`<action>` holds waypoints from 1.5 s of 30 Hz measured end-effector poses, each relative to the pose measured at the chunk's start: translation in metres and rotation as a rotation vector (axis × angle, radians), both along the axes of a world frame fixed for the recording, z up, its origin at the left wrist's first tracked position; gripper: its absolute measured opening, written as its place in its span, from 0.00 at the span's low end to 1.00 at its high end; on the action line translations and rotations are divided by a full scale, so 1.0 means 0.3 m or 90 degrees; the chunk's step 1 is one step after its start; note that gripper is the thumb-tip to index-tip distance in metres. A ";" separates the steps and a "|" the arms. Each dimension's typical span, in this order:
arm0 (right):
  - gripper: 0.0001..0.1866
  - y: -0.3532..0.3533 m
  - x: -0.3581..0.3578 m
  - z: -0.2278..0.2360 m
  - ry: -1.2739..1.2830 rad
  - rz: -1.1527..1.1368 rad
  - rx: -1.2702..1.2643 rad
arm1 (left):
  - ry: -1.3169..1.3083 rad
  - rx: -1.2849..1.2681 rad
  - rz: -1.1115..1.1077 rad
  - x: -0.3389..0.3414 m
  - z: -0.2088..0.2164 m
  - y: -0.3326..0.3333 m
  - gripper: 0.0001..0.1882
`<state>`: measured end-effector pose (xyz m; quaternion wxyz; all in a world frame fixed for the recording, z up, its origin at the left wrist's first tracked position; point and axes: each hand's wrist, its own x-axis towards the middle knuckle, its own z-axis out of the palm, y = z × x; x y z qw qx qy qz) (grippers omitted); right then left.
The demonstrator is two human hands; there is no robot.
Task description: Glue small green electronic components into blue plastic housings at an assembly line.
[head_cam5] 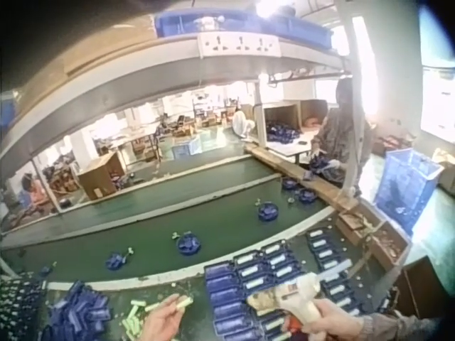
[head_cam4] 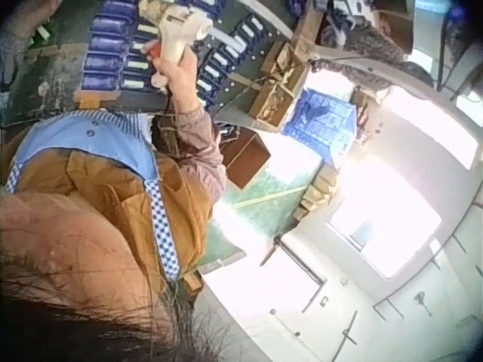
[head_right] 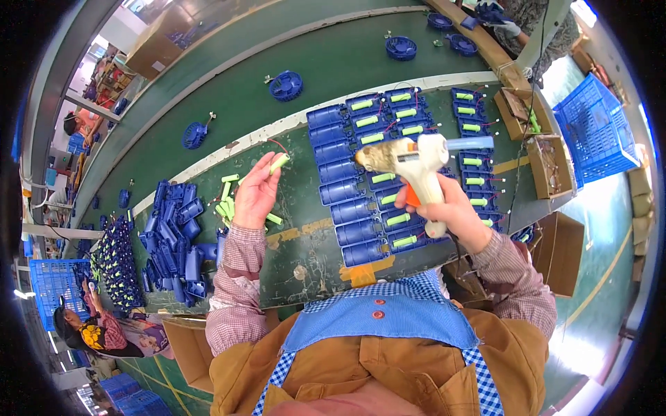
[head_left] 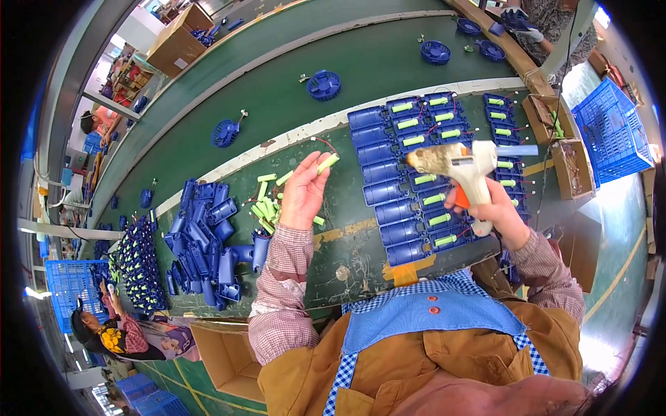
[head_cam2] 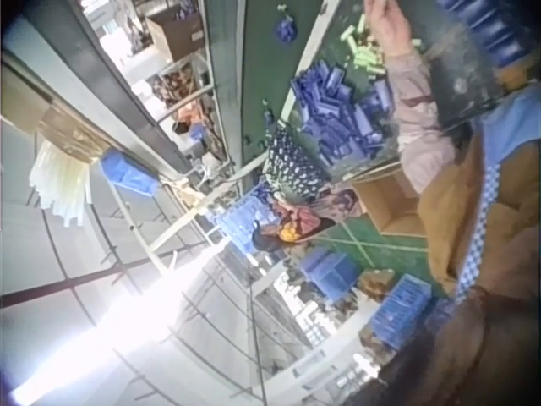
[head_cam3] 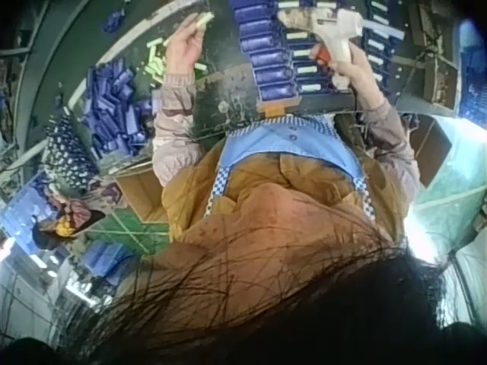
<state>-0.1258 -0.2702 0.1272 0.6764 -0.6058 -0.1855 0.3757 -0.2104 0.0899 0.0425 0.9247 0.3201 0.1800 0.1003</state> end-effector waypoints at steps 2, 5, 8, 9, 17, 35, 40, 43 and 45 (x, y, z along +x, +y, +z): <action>0.27 0.054 0.042 -0.005 -0.016 0.007 0.001 | 0.005 -0.006 0.019 0.015 -0.012 -0.025 0.20; 0.29 0.118 0.091 -0.008 -0.051 0.030 -0.015 | 0.016 -0.056 0.031 0.027 -0.054 -0.047 0.19; 0.29 0.159 0.124 -0.021 -0.056 0.036 -0.018 | 0.028 -0.100 0.050 0.033 -0.097 -0.063 0.19; 0.28 0.169 0.136 -0.026 -0.056 0.042 -0.021 | 0.032 -0.130 0.051 0.031 -0.118 -0.062 0.19; 0.29 0.250 0.197 -0.062 -0.086 0.066 -0.054 | 0.078 -0.130 0.105 0.029 -0.190 -0.054 0.20; 0.24 0.374 0.323 -0.179 -0.132 0.056 -0.051 | 0.020 -0.032 0.054 0.088 -0.101 -0.065 0.06; 0.15 0.404 0.332 -0.198 -0.125 0.046 -0.024 | 0.048 0.039 0.047 0.145 -0.058 -0.044 0.08; 0.13 0.416 0.339 -0.200 -0.143 0.049 -0.042 | 0.060 0.082 0.076 0.195 -0.057 -0.032 0.10; 0.12 0.419 0.332 -0.204 -0.137 0.042 -0.040 | 0.056 0.176 0.080 0.227 -0.069 -0.023 0.09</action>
